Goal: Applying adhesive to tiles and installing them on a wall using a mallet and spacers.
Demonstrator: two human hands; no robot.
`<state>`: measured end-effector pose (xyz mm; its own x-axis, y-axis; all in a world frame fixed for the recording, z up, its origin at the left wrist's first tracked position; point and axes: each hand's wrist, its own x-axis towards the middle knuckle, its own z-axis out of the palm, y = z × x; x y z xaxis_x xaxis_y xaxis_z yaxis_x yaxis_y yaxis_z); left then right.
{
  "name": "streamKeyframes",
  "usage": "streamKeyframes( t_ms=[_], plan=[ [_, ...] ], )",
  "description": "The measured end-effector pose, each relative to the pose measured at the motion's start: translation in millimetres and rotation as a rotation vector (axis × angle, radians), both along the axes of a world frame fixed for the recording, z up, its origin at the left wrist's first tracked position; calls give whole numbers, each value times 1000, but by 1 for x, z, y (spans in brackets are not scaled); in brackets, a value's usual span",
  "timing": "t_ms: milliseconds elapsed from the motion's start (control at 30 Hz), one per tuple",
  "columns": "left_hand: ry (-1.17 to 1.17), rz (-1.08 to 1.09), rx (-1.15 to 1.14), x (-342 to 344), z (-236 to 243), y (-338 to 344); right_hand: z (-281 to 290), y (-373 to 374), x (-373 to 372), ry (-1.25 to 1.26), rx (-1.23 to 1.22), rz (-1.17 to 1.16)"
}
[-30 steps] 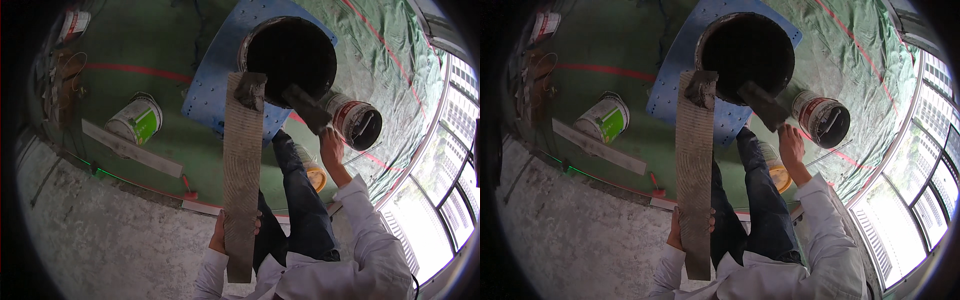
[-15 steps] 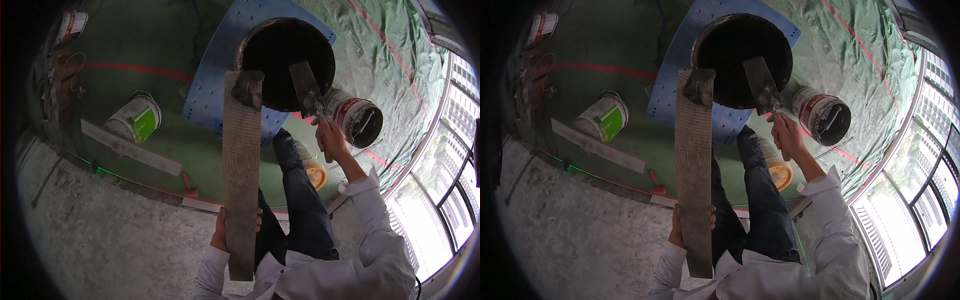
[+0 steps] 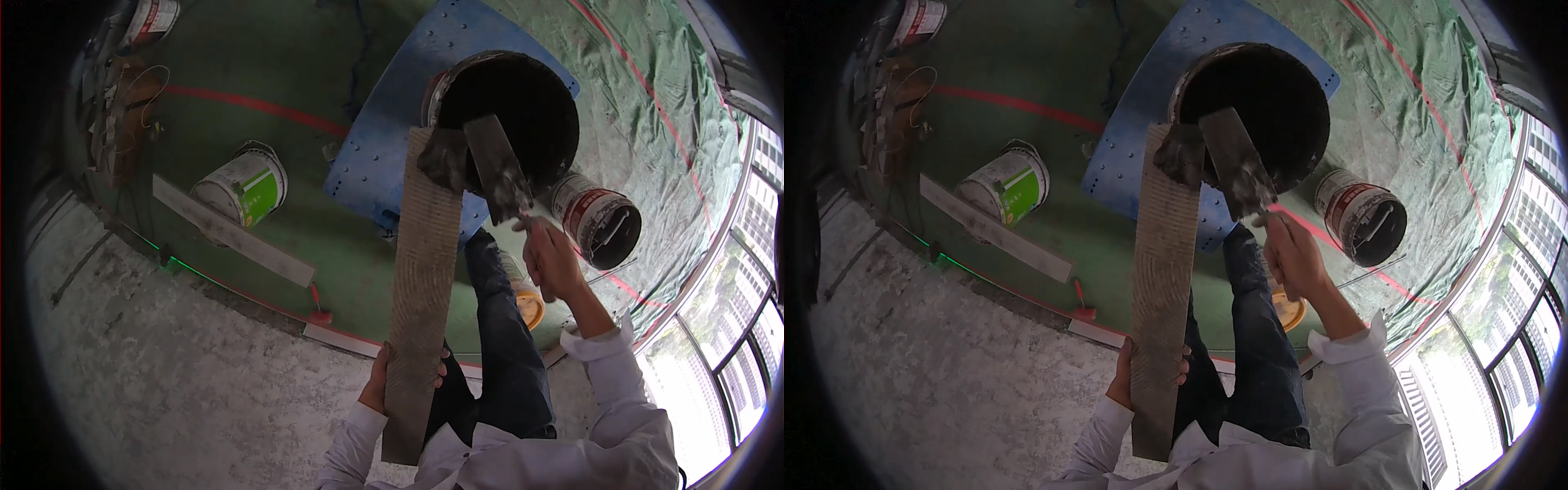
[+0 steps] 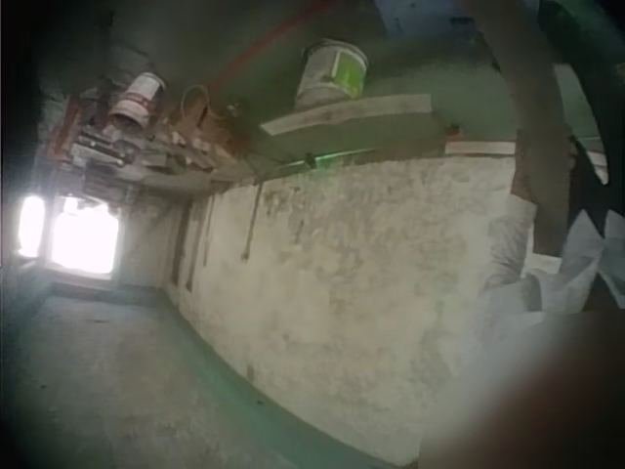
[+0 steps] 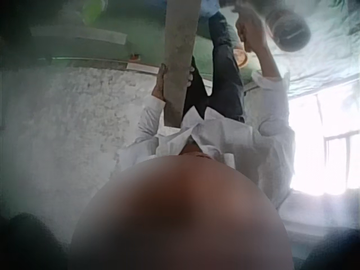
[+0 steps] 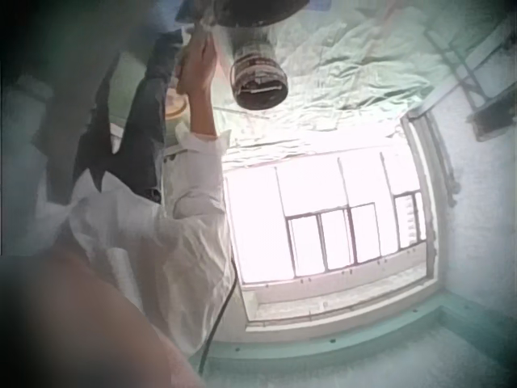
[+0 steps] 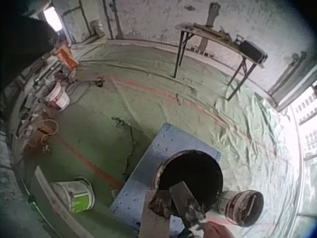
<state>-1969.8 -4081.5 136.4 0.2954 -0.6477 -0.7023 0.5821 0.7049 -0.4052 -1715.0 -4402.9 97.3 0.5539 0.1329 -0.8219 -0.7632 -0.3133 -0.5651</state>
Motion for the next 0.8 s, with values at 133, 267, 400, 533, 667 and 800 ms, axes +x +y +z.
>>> streamKeyframes(
  t_ms=[133,267,400,533,667,800],
  plan=[
    [87,-27,83,12,8,-5,-7,-2,13,146,-27,-61],
    [19,-21,17,-3,10,14,2,-31,10,41,-319,67],
    [7,-39,50,-23,21,32,50,-47,52,-37,-473,318],
    [64,-28,-19,-34,11,45,68,-45,79,39,-268,247],
    [3,-14,-49,-35,6,45,74,-44,78,153,54,75],
    [-25,-145,53,-17,13,41,70,-18,91,135,-8,271]
  ],
)
